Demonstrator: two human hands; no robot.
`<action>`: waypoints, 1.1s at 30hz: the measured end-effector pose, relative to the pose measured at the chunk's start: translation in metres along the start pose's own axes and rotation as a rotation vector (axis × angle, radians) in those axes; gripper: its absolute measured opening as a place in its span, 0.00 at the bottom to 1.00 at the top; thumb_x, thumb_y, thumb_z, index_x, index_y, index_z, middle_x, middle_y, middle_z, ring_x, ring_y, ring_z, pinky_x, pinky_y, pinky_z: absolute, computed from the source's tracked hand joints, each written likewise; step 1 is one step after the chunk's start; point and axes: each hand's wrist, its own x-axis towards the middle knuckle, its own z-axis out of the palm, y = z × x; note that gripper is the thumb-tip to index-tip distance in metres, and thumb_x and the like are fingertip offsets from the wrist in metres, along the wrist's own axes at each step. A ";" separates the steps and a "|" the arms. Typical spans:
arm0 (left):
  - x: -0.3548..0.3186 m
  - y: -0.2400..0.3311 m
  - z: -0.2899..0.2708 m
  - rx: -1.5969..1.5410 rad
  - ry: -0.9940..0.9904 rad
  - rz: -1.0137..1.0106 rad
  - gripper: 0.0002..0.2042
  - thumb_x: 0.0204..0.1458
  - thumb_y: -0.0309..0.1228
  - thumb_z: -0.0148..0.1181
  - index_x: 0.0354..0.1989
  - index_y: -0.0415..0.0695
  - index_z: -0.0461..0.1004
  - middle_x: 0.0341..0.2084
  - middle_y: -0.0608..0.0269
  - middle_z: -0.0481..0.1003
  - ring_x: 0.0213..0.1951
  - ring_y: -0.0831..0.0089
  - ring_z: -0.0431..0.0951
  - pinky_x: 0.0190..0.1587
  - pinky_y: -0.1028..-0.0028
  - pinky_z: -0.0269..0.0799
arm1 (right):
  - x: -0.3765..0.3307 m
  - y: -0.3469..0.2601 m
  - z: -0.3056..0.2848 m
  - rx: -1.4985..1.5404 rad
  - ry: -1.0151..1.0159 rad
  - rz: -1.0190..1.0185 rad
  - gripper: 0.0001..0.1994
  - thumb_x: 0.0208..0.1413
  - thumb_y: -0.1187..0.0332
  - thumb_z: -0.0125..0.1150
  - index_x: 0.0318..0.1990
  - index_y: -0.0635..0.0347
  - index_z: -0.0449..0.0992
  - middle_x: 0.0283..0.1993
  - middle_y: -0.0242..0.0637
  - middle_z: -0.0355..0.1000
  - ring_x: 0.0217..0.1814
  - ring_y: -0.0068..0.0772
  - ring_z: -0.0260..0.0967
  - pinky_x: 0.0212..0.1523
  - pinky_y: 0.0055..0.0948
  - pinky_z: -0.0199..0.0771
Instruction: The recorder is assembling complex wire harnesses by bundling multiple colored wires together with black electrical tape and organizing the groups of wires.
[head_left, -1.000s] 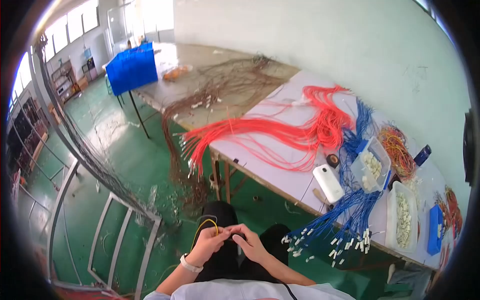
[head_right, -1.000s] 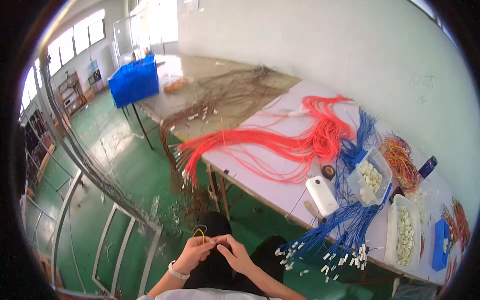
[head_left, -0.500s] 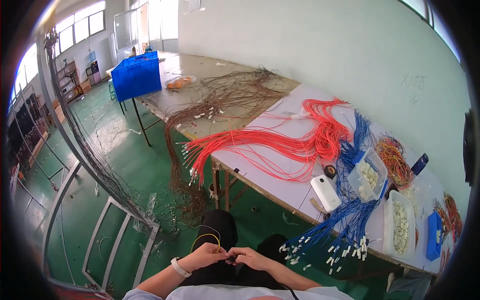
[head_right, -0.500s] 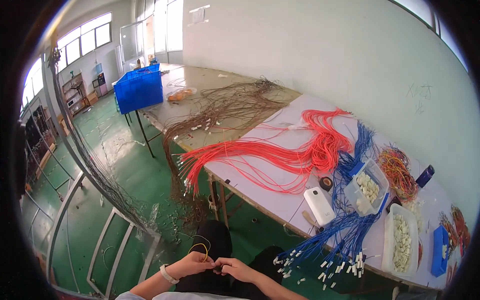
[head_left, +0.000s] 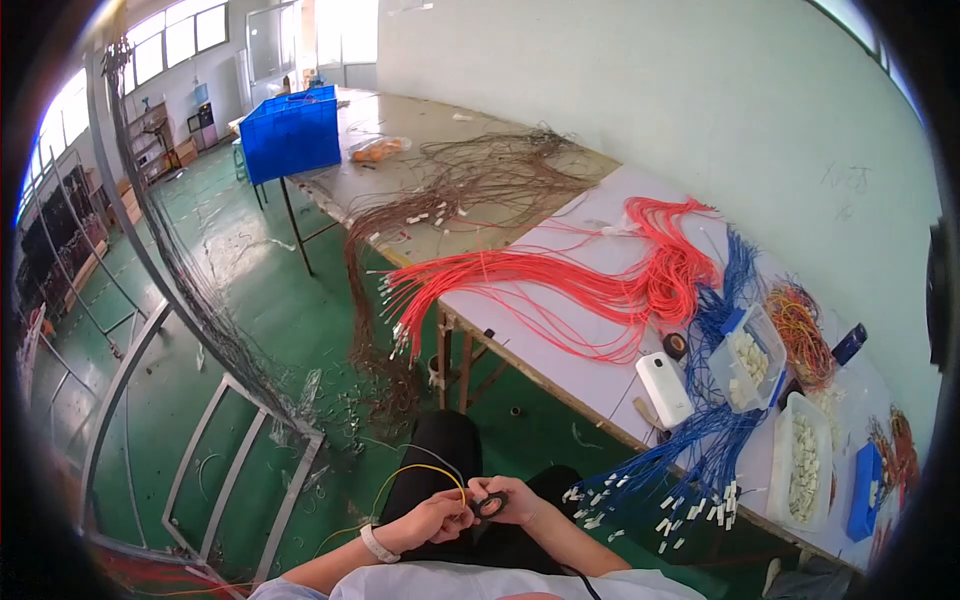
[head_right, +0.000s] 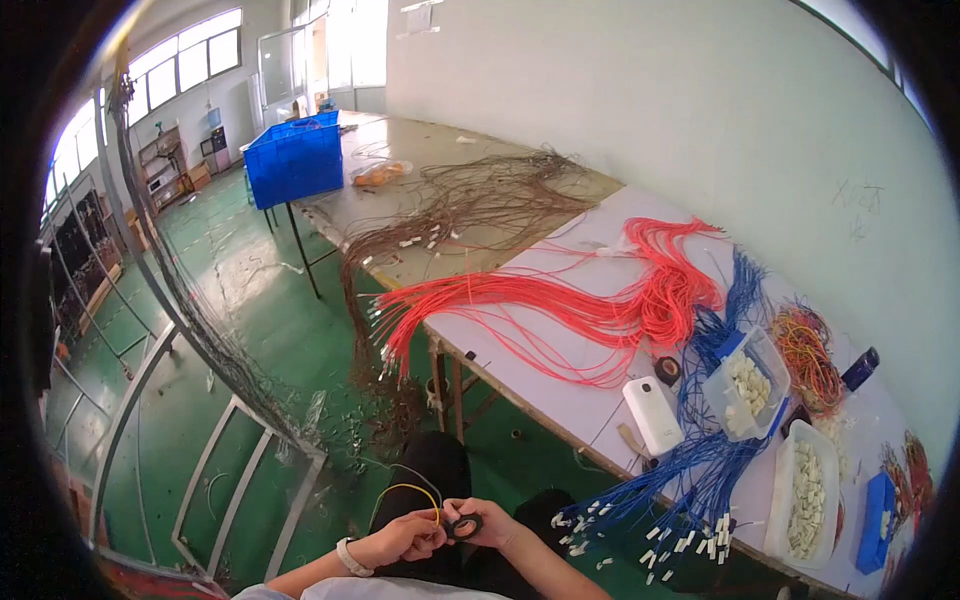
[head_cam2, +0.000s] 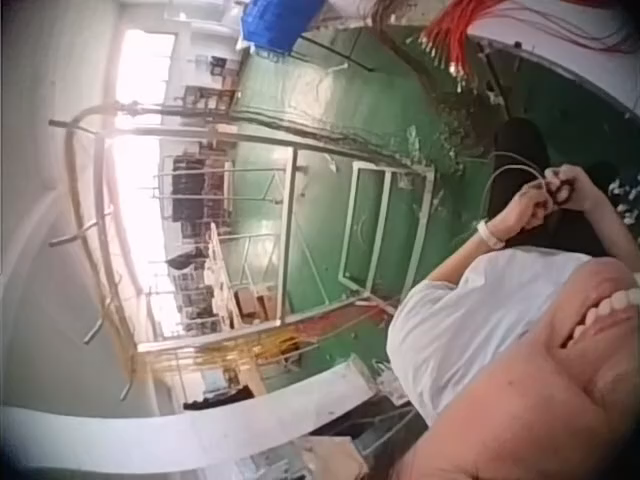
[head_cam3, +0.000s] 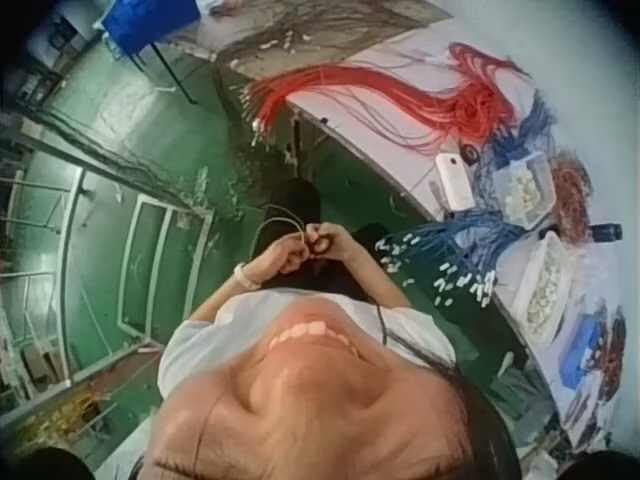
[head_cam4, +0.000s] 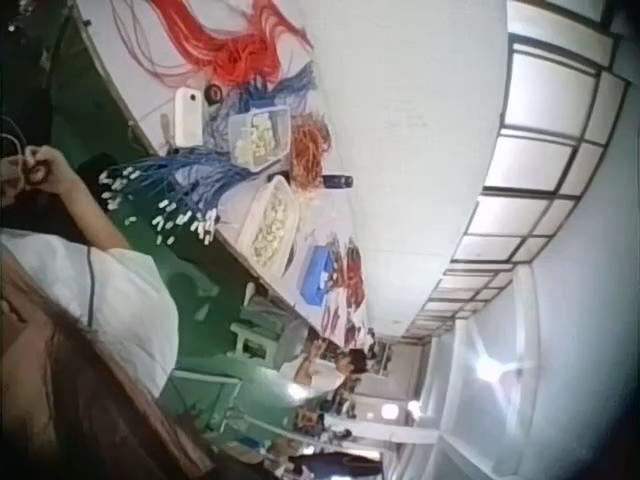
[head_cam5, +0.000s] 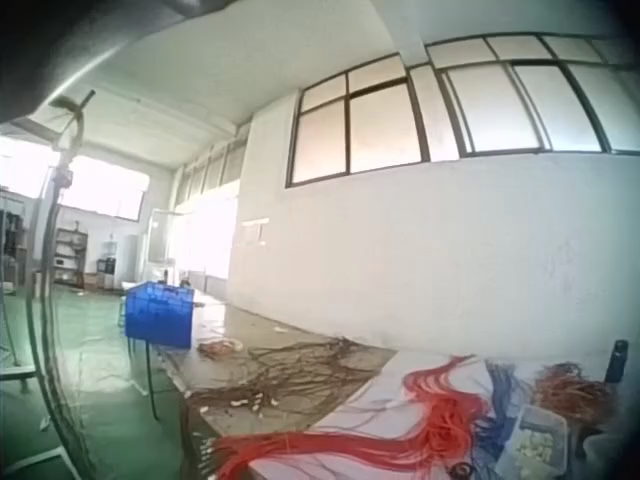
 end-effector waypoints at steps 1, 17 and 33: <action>-0.003 -0.003 0.003 -0.099 0.033 -0.009 0.11 0.60 0.32 0.40 0.30 0.41 0.67 0.16 0.77 0.55 0.15 0.86 0.51 0.16 0.82 0.42 | 0.000 0.002 0.006 0.011 -0.001 0.008 0.10 0.52 0.59 0.50 0.31 0.56 0.67 0.47 0.46 0.67 0.46 0.40 0.66 0.44 0.33 0.66; -0.011 0.047 -0.037 -0.280 0.066 0.350 0.10 0.64 0.36 0.43 0.32 0.45 0.66 0.16 0.80 0.49 0.16 0.89 0.46 0.16 0.83 0.37 | 0.051 -0.053 0.043 -0.628 0.622 -0.032 0.08 0.54 0.70 0.51 0.39 0.64 0.71 0.45 0.42 0.75 0.40 0.25 0.73 0.40 0.24 0.72; -0.097 -0.015 -0.039 -0.579 -0.238 0.261 0.15 0.64 0.37 0.45 0.31 0.39 0.71 0.13 0.80 0.47 0.14 0.87 0.44 0.17 0.80 0.39 | 0.094 0.007 0.128 -0.751 0.238 -0.198 0.07 0.48 0.80 0.54 0.36 0.66 0.74 0.47 0.35 0.68 0.34 0.10 0.60 0.33 0.12 0.61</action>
